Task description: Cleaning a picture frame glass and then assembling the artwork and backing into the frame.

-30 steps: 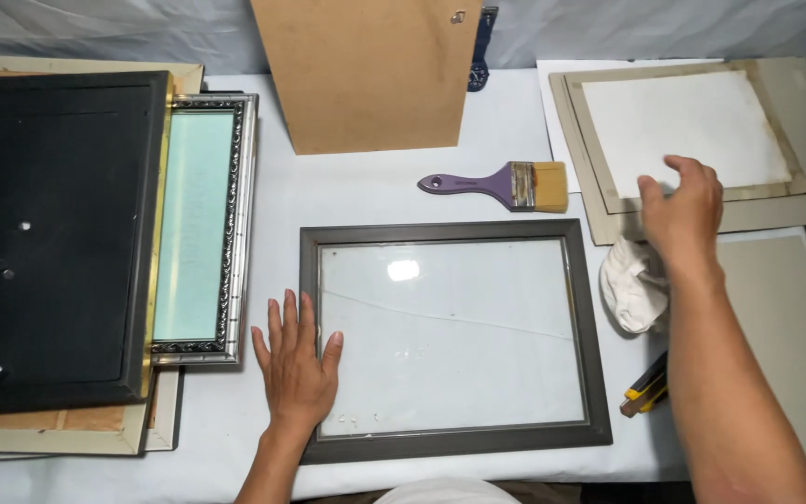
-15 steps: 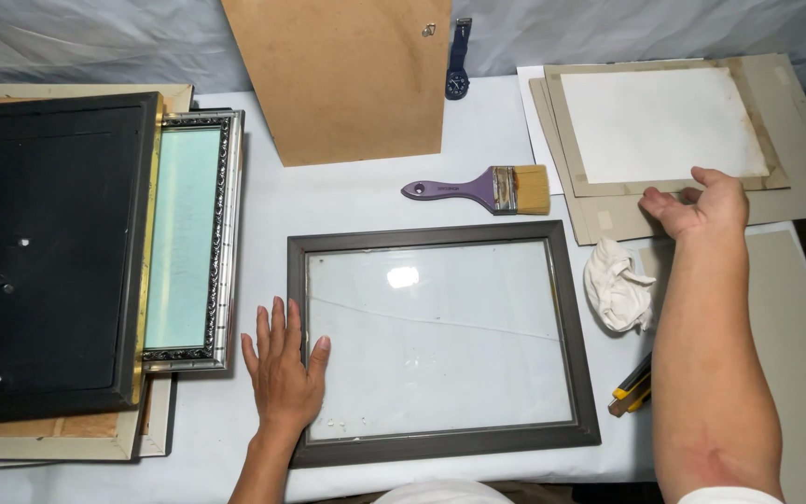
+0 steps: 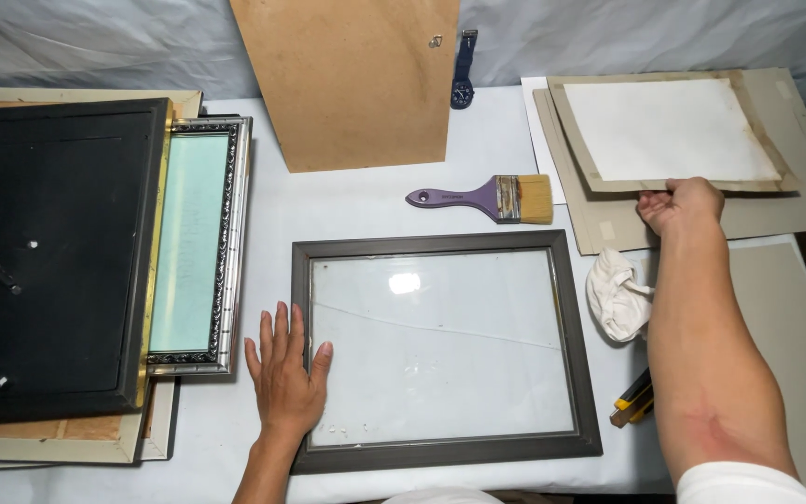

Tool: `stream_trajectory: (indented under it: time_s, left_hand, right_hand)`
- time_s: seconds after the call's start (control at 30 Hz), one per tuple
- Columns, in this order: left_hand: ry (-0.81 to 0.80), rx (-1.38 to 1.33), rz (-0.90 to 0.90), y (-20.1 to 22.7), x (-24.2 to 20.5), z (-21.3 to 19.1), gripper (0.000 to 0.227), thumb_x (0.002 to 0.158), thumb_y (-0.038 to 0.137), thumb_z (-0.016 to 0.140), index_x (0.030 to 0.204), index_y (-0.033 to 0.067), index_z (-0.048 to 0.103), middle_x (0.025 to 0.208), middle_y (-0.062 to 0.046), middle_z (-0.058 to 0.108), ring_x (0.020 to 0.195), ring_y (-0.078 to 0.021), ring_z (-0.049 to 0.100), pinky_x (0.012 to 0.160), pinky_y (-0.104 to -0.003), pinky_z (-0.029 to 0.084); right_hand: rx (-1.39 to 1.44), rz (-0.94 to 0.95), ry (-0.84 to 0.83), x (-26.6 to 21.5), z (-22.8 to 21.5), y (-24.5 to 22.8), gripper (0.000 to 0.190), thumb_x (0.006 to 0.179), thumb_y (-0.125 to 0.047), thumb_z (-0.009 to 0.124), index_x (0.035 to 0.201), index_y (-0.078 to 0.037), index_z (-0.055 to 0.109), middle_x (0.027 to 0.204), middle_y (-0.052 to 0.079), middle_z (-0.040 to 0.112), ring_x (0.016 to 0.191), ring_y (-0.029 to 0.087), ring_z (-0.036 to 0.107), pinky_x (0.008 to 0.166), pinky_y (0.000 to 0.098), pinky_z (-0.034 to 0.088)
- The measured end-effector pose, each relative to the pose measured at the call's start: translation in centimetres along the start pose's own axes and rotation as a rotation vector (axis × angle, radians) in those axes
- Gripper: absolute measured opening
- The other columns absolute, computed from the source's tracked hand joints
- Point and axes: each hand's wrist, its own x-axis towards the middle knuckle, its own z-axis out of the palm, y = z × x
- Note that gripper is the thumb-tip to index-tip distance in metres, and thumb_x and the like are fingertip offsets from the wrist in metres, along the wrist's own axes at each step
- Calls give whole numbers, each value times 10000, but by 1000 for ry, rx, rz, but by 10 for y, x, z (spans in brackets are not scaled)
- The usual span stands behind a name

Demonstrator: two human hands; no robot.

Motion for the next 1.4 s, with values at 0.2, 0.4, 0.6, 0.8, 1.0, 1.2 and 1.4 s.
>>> stream_trajectory:
  time_s: [0.2,0.4,0.6,0.8,1.0,1.2,1.4]
  left_hand:
    - [5,3,4,-2,-3,0,728,1011,548,333,1566,79,302,1662,-124,254,1562,-304,102,1230,-549,-1]
    - [-3,-7,4,-1,-1,2,745,1011,567,313,1569,74,295,1662,-137,252,1561,-313,95,1225,-558,-4]
    - [11,-73,4,-1,-1,-1,771,1002,569,344,1555,33,312,1659,-151,259,1565,-302,85,1227,-543,-27]
    - [122,-640,-75,60,-13,-56,670,986,487,392,1405,-32,461,1431,-263,531,1335,-401,516,1095,-533,437]
    - [-584,-1562,-223,106,17,-77,1017,870,658,420,1506,-113,232,1351,-371,585,1120,-407,707,849,-439,636]
    - [-564,-838,-659,81,20,-102,464,860,73,688,1280,-89,579,1122,-302,733,940,-388,778,791,-406,644]
    - [-434,-528,-569,59,17,-96,557,837,205,763,1312,6,550,1094,-204,740,900,-299,778,802,-374,636]
  right_hand:
    - [-245,-379,-2,-80,-41,-10,218,960,-74,519,1159,1,570,755,8,672,545,40,623,454,174,459]
    - [-221,-422,-71,-96,-80,-34,117,1018,-149,584,1062,-78,667,741,-27,603,576,37,553,497,176,439]
    - [215,-319,-363,-114,-106,-76,373,958,-152,565,1279,38,565,1101,114,724,791,125,751,612,188,637]
    - [275,-432,-524,-320,-127,-24,540,972,-117,532,1459,77,402,1271,151,654,994,169,799,787,235,735]
    - [-167,-245,-623,-353,-213,163,167,930,42,589,790,115,643,656,304,703,680,401,771,666,449,664]
    - [-925,368,-601,-342,-222,172,246,970,65,453,1155,133,602,1072,334,840,1021,372,826,970,428,638]
    - [-328,196,-532,-282,-249,151,396,1089,-83,301,1318,203,452,1028,393,590,897,450,654,742,526,552]
